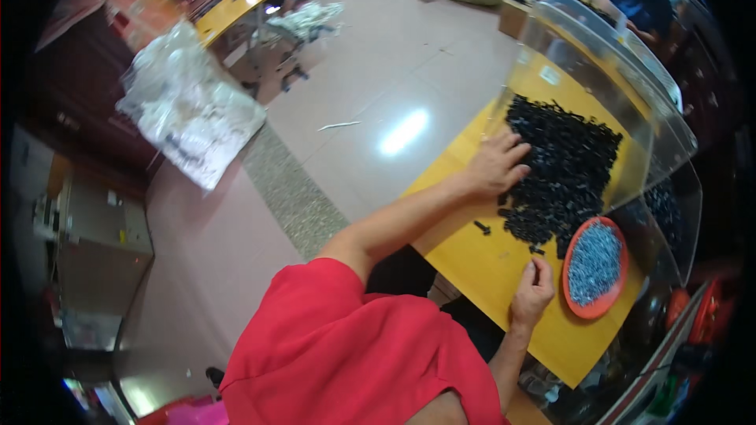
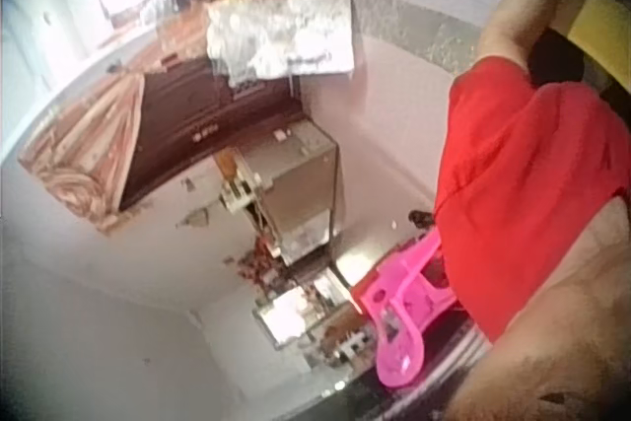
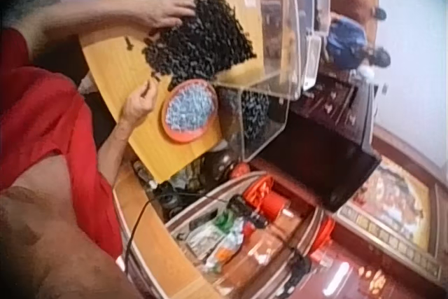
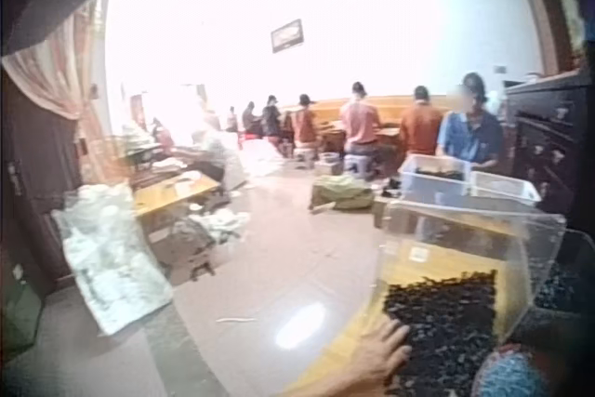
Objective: The person assembles plastic cord locks by hand, repeatedly picking up plastic casings from the table, inserting small springs from a tray, and pressing the inner plunger pieces into the casings.
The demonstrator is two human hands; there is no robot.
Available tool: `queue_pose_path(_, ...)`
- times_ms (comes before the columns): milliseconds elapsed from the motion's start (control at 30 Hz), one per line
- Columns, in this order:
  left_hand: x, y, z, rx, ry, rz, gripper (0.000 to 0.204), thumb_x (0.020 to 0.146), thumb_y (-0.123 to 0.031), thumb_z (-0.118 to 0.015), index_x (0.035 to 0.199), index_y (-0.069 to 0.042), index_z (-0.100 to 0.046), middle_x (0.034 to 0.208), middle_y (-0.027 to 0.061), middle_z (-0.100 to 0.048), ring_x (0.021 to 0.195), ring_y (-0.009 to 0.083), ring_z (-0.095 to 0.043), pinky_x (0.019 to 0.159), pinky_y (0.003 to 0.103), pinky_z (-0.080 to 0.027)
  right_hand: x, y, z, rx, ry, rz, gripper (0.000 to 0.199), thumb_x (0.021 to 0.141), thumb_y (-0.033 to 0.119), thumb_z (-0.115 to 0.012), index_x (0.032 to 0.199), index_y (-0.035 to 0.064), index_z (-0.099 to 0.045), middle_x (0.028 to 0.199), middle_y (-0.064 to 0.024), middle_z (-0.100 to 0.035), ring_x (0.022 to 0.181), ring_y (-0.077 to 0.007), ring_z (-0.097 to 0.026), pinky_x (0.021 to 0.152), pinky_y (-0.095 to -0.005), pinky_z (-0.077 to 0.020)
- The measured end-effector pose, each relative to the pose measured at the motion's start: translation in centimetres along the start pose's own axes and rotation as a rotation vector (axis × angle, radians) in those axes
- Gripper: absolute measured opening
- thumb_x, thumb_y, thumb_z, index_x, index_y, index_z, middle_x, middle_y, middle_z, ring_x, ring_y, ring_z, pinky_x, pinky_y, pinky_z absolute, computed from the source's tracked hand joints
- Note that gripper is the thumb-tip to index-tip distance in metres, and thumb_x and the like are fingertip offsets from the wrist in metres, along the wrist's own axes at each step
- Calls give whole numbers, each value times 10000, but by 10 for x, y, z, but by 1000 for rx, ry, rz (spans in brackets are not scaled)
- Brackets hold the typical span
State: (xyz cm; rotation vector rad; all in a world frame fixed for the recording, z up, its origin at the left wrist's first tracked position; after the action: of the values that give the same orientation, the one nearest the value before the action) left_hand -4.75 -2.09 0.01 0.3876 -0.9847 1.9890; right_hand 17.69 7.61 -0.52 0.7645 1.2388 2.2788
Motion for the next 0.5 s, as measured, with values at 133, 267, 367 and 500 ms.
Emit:
queue_pose_path(133,-5,-7,3,-29,-6,-13,398,806,-293,-521,1102,-29,-488,1143,199,-445,1071,361,-412,908,424,-333,-1,2,0,1,18,-19,106,816,37,-510,882,-33,-555,786,-80,-565,709,-151,-522,646,-261,-427)
queue_pose_path(267,-10,-13,5,4,-40,-58,378,785,-276,-543,1064,-28,-488,1108,198,-451,1027,359,-433,887,417,-351,-2,-1,-1,11,12,-12,130,829,54,-507,907,-39,-553,825,-84,-571,767,-149,-529,697,-256,-427)
queue_pose_path(367,-14,-19,5,-12,-57,-63,366,771,-265,-558,1037,-23,-488,1089,198,-450,1019,362,-436,887,415,-354,-1,-4,0,9,24,-14,139,833,61,-506,917,-40,-552,827,-78,-571,764,-150,-527,700,-255,-425)
queue_pose_path(500,-21,-23,4,-75,-74,-53,375,768,-269,-563,1034,-16,-492,1085,199,-455,1036,363,-431,895,414,-355,-2,1,-1,5,22,1,143,835,63,-505,920,-40,-553,829,-71,-570,766,-143,-523,705,-252,-422)
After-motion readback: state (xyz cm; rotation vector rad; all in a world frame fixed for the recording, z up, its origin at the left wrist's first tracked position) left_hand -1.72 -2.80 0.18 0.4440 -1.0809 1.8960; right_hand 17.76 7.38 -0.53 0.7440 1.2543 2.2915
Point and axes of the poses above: each hand's wrist, its own x-axis towards the middle knuckle, its own z-axis out of the back of the hand, y = z × x, the point moved 2 cm from there along x, towards the middle knuckle
